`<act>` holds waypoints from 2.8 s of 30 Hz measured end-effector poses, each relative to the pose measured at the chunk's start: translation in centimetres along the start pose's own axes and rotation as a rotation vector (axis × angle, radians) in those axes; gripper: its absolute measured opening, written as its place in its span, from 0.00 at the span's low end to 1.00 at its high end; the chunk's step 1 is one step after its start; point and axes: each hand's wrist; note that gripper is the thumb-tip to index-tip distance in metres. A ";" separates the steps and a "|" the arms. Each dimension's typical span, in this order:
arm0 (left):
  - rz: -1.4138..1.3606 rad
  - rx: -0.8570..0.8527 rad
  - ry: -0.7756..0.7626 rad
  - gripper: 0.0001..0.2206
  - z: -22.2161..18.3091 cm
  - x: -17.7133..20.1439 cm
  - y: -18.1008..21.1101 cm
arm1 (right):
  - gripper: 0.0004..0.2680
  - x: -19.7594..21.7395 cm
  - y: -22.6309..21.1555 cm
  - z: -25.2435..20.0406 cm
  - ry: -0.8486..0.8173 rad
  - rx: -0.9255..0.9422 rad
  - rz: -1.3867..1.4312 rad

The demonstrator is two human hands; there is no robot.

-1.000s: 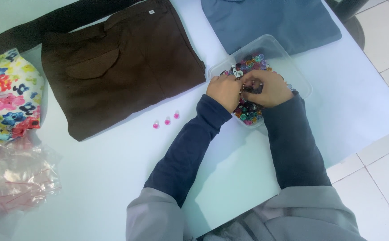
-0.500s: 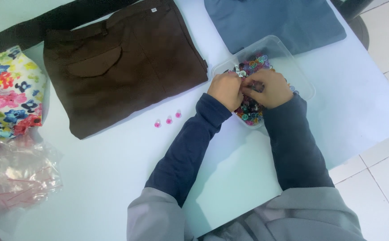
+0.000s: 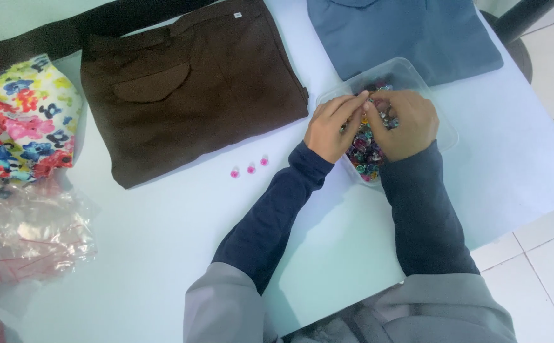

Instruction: Sorting specific pink buttons from a mixed container and placing them into a small plastic bag.

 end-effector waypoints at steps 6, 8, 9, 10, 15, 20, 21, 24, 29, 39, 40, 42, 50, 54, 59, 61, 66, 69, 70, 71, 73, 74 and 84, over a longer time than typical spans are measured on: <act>0.039 -0.181 0.197 0.06 -2.2 4.3 2.4 | 0.06 0.4 -7.5 -0.5 0.193 0.234 0.085; 0.047 -0.159 0.193 0.07 -4.0 7.2 3.0 | 0.07 0.2 -11.1 -1.4 0.206 0.223 0.192; 0.050 -0.142 0.187 0.08 -4.9 8.7 3.3 | 0.07 0.0 -12.9 -1.8 0.222 0.209 0.291; 0.063 -0.140 0.192 0.08 -6.1 10.3 3.0 | 0.07 -0.1 -14.3 -1.9 0.223 0.212 0.305; 0.336 -0.010 0.039 0.11 -11.9 18.3 1.7 | 0.10 -1.4 -19.6 -3.7 -0.025 0.203 0.731; 0.539 0.208 -0.085 0.07 -14.2 24.0 -1.2 | 0.12 -2.9 -19.6 -3.7 -0.359 0.104 0.711; 0.576 0.261 -0.126 0.06 -14.2 25.0 -1.6 | 0.12 -3.0 -19.3 -3.5 -0.398 0.041 0.698; 0.648 0.355 -0.153 0.08 -13.5 26.2 -2.3 | 0.13 -3.5 -18.9 -2.7 -0.481 -0.065 0.621; 0.697 0.416 -0.218 0.08 -13.3 25.7 -3.6 | 0.15 -6.1 -17.6 -3.2 -0.563 -0.033 0.506; 0.599 0.416 -0.140 0.10 -13.2 25.1 -5.0 | 0.08 -7.9 -16.6 -3.5 -0.632 0.034 0.430; 0.599 0.413 -0.138 0.10 -13.2 25.2 -5.1 | 0.08 -7.9 -16.6 -3.5 -0.629 0.035 0.429; 0.611 0.452 -0.214 0.10 -13.3 25.5 -5.3 | 0.06 -7.8 -16.6 -3.5 -0.613 0.006 0.425; 0.577 0.479 -0.222 0.09 -13.3 25.8 -4.9 | 0.05 -7.5 -16.4 -4.2 -0.585 -0.062 0.408; 0.595 0.451 -0.214 0.08 -13.6 25.6 -5.2 | 0.05 -7.5 -16.5 -4.3 -0.573 -0.040 0.377; 0.610 0.447 -0.209 0.09 -13.9 25.5 -5.6 | 0.08 -7.2 -16.9 -3.7 -0.574 -0.037 0.390; 0.611 0.431 -0.197 0.09 -13.7 25.4 -5.2 | 0.09 -7.2 -17.3 -3.4 -0.566 -0.031 0.391; 0.641 0.403 -0.189 0.15 -12.5 25.3 -3.8 | 0.12 -7.5 -18.3 -2.9 -0.546 0.148 0.402; 0.582 0.374 -0.229 0.16 -12.1 25.2 -4.0 | 0.11 -8.4 -18.1 -2.7 -0.527 0.198 0.414; 0.581 0.374 -0.230 0.16 -12.1 25.1 -4.1 | 0.11 -8.7 -18.1 -2.9 -0.527 0.197 0.413; 0.577 0.378 -0.257 0.14 -12.0 25.1 -4.1 | 0.09 -9.0 -18.0 -2.9 -0.531 0.199 0.424; 0.574 0.382 -0.285 0.13 -12.2 25.0 -4.6 | 0.07 -9.2 -18.1 -2.8 -0.535 0.202 0.434; 0.591 0.351 -0.271 0.10 -12.4 24.8 -5.1 | 0.06 -9.1 -18.2 -2.6 -0.532 0.210 0.427; 0.555 0.416 -0.318 0.14 -11.7 25.5 -4.0 | 0.10 -9.1 -17.5 -3.2 -0.573 0.208 0.433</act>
Point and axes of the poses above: each hand's wrist, its own z-axis towards the middle knuckle, its own x-axis out of the back of the hand, y = z × x, and after that the axes turned 6 degrees about x, right-handed
